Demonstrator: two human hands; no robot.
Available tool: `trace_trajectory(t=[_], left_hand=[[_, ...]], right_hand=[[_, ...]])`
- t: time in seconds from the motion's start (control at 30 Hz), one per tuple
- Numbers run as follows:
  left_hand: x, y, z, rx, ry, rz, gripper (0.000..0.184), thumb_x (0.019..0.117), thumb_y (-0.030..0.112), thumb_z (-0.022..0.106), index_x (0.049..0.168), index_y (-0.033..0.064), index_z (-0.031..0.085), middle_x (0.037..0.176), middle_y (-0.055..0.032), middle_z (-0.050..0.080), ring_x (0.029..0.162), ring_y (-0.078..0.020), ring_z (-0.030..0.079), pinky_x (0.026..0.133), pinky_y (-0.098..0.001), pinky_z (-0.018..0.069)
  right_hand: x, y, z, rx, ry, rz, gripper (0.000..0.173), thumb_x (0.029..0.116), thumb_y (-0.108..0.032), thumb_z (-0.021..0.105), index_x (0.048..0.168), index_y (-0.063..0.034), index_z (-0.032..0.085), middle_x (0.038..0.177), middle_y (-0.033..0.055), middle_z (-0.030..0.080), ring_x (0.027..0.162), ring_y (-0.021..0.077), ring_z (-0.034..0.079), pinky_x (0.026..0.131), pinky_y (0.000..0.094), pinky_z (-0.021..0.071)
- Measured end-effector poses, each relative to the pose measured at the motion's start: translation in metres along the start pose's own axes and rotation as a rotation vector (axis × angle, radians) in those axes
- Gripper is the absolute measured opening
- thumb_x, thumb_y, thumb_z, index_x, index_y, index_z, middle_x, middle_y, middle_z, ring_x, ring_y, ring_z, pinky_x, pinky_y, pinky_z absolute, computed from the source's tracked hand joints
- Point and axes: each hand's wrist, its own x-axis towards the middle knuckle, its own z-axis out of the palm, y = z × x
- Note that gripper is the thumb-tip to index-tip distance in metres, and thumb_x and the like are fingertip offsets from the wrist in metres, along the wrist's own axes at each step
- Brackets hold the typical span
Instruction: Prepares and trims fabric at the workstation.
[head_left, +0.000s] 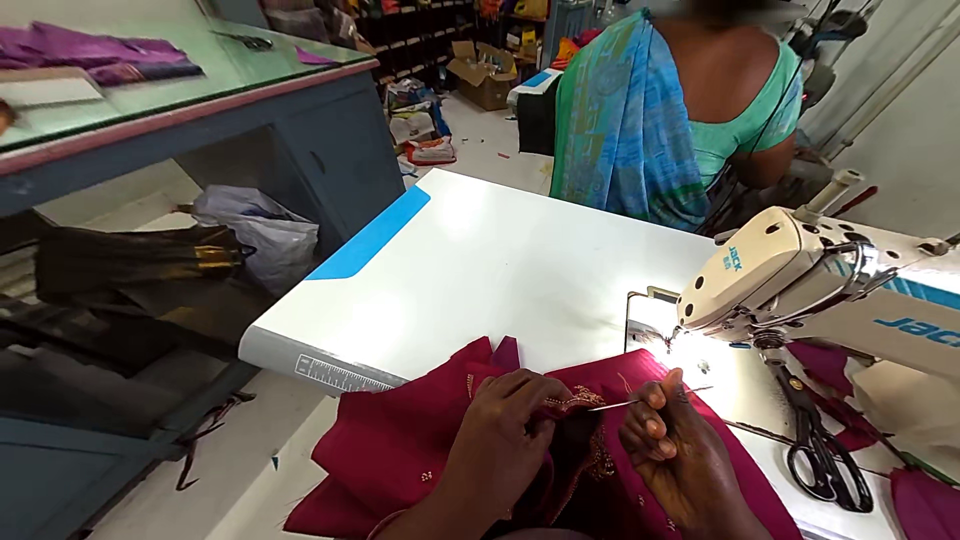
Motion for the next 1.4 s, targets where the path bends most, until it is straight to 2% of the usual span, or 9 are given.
trace_trajectory(t=[0.07,0.1,0.17,0.3,1.4], left_hand=[[0.002,0.002,-0.003,-0.098,-0.026,-0.132,0.019,0.0763,0.012,0.069,0.091,0.0216,0.075,0.095,0.0114,0.072,0.086,0.0011,0.067,0.074,-0.0211,0.0563],[0.003,0.003,-0.005,-0.145,-0.041,-0.175,0.018,0.0766,0.012,0.071,0.091,0.0216,0.075,0.094,0.0119,0.072,0.085,0.0032,0.066,0.071,-0.0186,0.0562],[0.004,0.002,-0.006,-0.219,-0.053,-0.215,0.017,0.0769,0.012,0.072,0.091,0.0205,0.075,0.092,0.0115,0.071,0.081,0.0057,0.066,0.068,-0.0140,0.0559],[0.005,0.001,-0.007,-0.271,-0.068,-0.242,0.017,0.0772,0.012,0.072,0.091,0.0206,0.075,0.090,0.0118,0.071,0.080,0.0055,0.066,0.067,-0.0132,0.0554],[0.003,0.001,-0.006,-0.285,-0.069,-0.225,0.017,0.0766,0.012,0.070,0.090,0.0211,0.075,0.091,0.0125,0.071,0.083,0.0061,0.066,0.071,-0.0130,0.0557]], right_hand=[[0.000,0.000,-0.004,-0.197,-0.042,-0.149,0.042,0.1037,-0.048,0.051,0.081,-0.0184,0.070,0.064,-0.0096,0.060,0.054,-0.0038,0.055,0.052,0.0111,0.0464],[0.000,0.002,-0.006,-0.289,-0.077,-0.225,0.043,0.1031,-0.050,0.050,0.083,-0.0183,0.071,0.066,-0.0094,0.062,0.055,-0.0039,0.056,0.053,0.0110,0.0469],[0.000,0.005,-0.009,-0.426,-0.138,-0.343,0.043,0.1040,-0.049,0.047,0.087,-0.0179,0.072,0.070,-0.0097,0.066,0.059,-0.0048,0.060,0.055,0.0101,0.0493],[-0.001,0.012,-0.007,-0.523,-0.187,-0.442,0.043,0.1057,-0.045,0.045,0.089,-0.0167,0.072,0.073,-0.0100,0.068,0.063,-0.0053,0.062,0.057,0.0094,0.0504],[0.001,0.016,-0.008,-0.489,-0.178,-0.441,0.040,0.1055,-0.043,0.047,0.090,-0.0162,0.072,0.075,-0.0085,0.069,0.064,-0.0043,0.063,0.057,0.0101,0.0516]])
